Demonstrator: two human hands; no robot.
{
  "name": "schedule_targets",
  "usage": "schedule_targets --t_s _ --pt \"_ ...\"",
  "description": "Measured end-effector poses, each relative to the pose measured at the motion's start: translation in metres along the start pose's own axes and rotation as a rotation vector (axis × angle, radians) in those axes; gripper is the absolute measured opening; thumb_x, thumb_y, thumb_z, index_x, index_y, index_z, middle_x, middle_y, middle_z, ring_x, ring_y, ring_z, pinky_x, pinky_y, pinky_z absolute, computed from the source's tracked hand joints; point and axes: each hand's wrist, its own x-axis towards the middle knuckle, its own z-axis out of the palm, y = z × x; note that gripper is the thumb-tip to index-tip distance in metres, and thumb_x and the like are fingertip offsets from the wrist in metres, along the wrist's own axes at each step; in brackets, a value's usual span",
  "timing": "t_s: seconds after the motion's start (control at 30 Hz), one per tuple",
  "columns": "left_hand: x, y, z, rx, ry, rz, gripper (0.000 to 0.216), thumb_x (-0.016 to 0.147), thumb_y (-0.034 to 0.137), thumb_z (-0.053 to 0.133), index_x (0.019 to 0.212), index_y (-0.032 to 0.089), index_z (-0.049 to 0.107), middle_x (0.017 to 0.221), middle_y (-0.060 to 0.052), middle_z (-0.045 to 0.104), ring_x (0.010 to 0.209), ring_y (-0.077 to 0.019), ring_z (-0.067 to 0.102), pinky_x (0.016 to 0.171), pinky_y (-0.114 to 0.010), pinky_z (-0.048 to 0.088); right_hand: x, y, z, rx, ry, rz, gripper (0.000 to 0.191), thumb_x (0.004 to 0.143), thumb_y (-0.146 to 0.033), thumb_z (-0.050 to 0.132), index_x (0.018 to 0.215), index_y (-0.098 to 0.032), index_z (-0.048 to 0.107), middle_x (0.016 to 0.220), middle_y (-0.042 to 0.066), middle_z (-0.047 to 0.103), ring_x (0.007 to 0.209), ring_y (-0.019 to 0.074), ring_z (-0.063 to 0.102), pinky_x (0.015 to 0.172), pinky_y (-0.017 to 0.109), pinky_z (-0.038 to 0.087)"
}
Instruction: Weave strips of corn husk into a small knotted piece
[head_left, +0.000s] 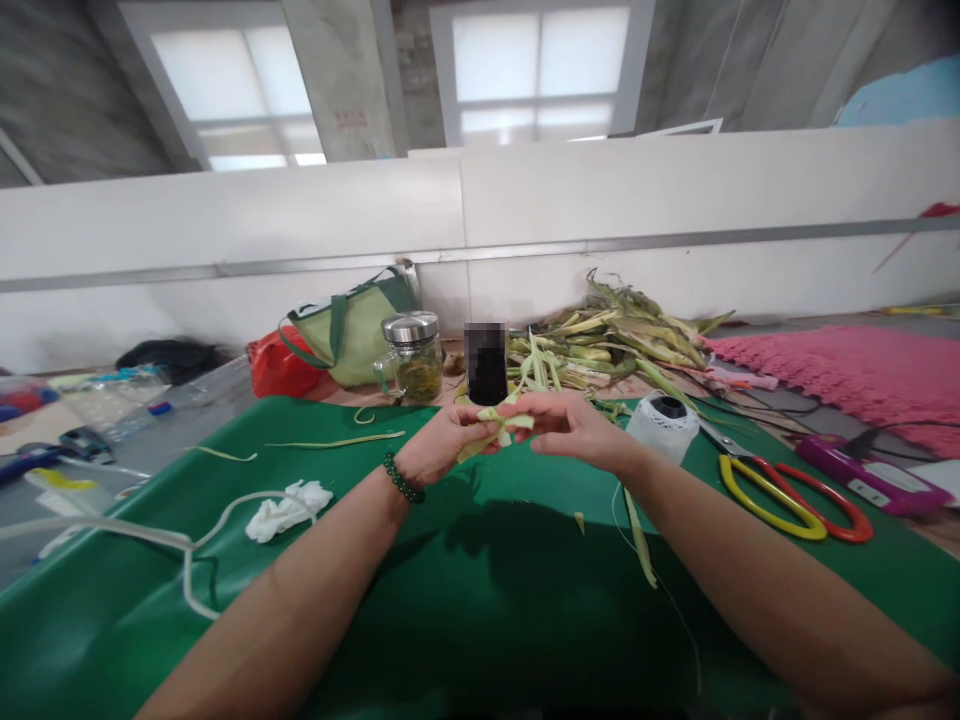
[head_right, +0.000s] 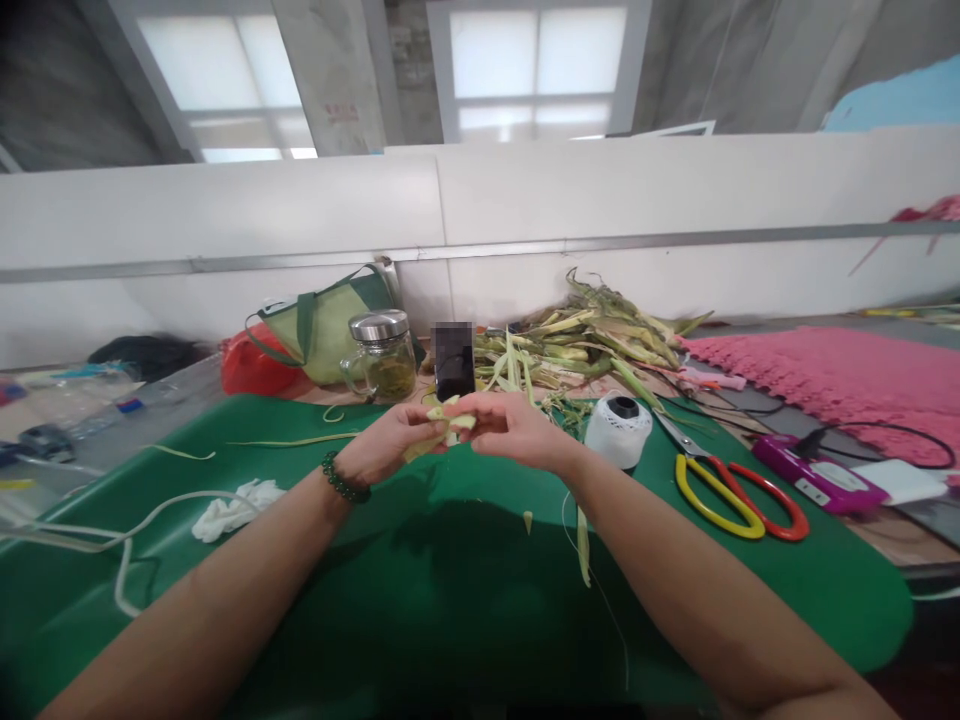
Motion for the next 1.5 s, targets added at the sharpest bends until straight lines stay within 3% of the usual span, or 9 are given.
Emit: schedule_targets --t_s 0.27,0.4,0.8,0.93,1.07,1.23,1.3,1.37,1.5 --pt "-0.003 0.002 0.007 0.046 0.034 0.004 0.028 0.049 0.033 0.083 0.065 0.013 0.072 0.062 -0.003 0.067 0.059 -0.0110 0.059 0.065 -0.024 0.049 0.002 0.015 0.008 -0.671 0.176 -0.359 0.026 0.091 -0.021 0.045 0.098 -0.017 0.070 0.084 0.008 0.062 0.078 0.0150 0.059 0.068 0.027 0.047" --pt "-0.004 0.002 0.013 0.091 0.078 -0.004 0.029 0.048 0.033 0.084 0.065 0.013 0.073 0.063 -0.002 0.068 0.058 -0.0097 0.057 0.063 -0.023 0.048 -0.001 0.016 0.019 -0.847 0.245 -0.351 0.023 0.090 -0.024 0.048 0.089 -0.018 0.070 0.080 0.006 0.061 0.071 0.0130 0.058 0.063 0.024 0.044" --pt "-0.008 0.004 0.006 0.258 -0.117 0.045 0.022 0.057 0.017 0.076 0.078 0.012 0.073 0.075 -0.004 0.069 0.067 -0.0116 0.059 0.065 -0.022 0.046 0.003 0.013 0.019 -0.604 0.292 -0.050 0.013 0.076 -0.027 0.065 0.070 -0.018 0.057 0.064 -0.002 0.057 0.055 0.0091 0.049 0.050 0.019 0.035" --pt "-0.009 0.002 0.009 0.225 -0.096 0.040 0.023 0.062 0.029 0.076 0.077 0.012 0.073 0.075 -0.005 0.069 0.070 -0.0131 0.060 0.069 -0.024 0.048 0.002 0.016 0.020 -0.599 0.308 0.010 0.017 0.074 -0.028 0.065 0.080 -0.019 0.052 0.063 -0.004 0.056 0.052 0.0092 0.049 0.048 0.019 0.034" --pt "-0.005 -0.001 0.008 0.104 -0.037 -0.007 0.033 0.063 0.042 0.075 0.073 0.011 0.072 0.076 -0.008 0.069 0.072 -0.0149 0.062 0.075 -0.027 0.050 0.000 0.017 0.014 -0.646 0.255 -0.083 0.014 0.079 -0.029 0.061 0.086 -0.019 0.053 0.067 -0.003 0.058 0.054 0.0098 0.052 0.051 0.020 0.038" --pt "-0.002 -0.002 0.005 0.153 0.025 0.072 0.027 0.064 0.038 0.073 0.073 0.013 0.071 0.074 -0.005 0.068 0.070 -0.0144 0.060 0.072 -0.027 0.050 -0.005 0.003 0.012 -0.982 0.455 -0.428 0.013 0.086 -0.021 0.050 0.085 -0.020 0.063 0.075 0.006 0.060 0.073 0.0174 0.056 0.066 0.029 0.043" --pt "-0.002 -0.002 0.007 0.270 0.018 0.147 0.020 0.068 0.034 0.068 0.072 0.014 0.070 0.073 -0.004 0.066 0.071 -0.0149 0.059 0.070 -0.027 0.049 -0.006 -0.001 0.016 -1.064 0.404 -0.507 0.018 0.086 -0.019 0.049 0.092 -0.022 0.066 0.086 0.008 0.063 0.085 0.0210 0.056 0.077 0.035 0.044" --pt "-0.003 -0.002 0.010 0.440 0.029 0.255 0.014 0.071 0.027 0.063 0.063 0.016 0.068 0.069 -0.003 0.064 0.071 -0.0155 0.057 0.069 -0.027 0.048 -0.004 0.000 0.021 -1.087 0.346 -0.469 0.024 0.085 -0.018 0.048 0.100 -0.020 0.065 0.099 0.011 0.065 0.095 0.0239 0.055 0.085 0.041 0.043" --pt "-0.003 -0.002 0.013 0.701 0.084 0.412 0.023 0.071 0.016 0.056 0.048 0.017 0.059 0.061 -0.003 0.058 0.070 -0.0160 0.052 0.067 -0.025 0.043 0.001 0.012 0.023 -0.898 0.285 -0.265 0.018 0.086 -0.020 0.049 0.093 -0.018 0.066 0.086 0.007 0.068 0.082 0.0191 0.059 0.072 0.032 0.047"
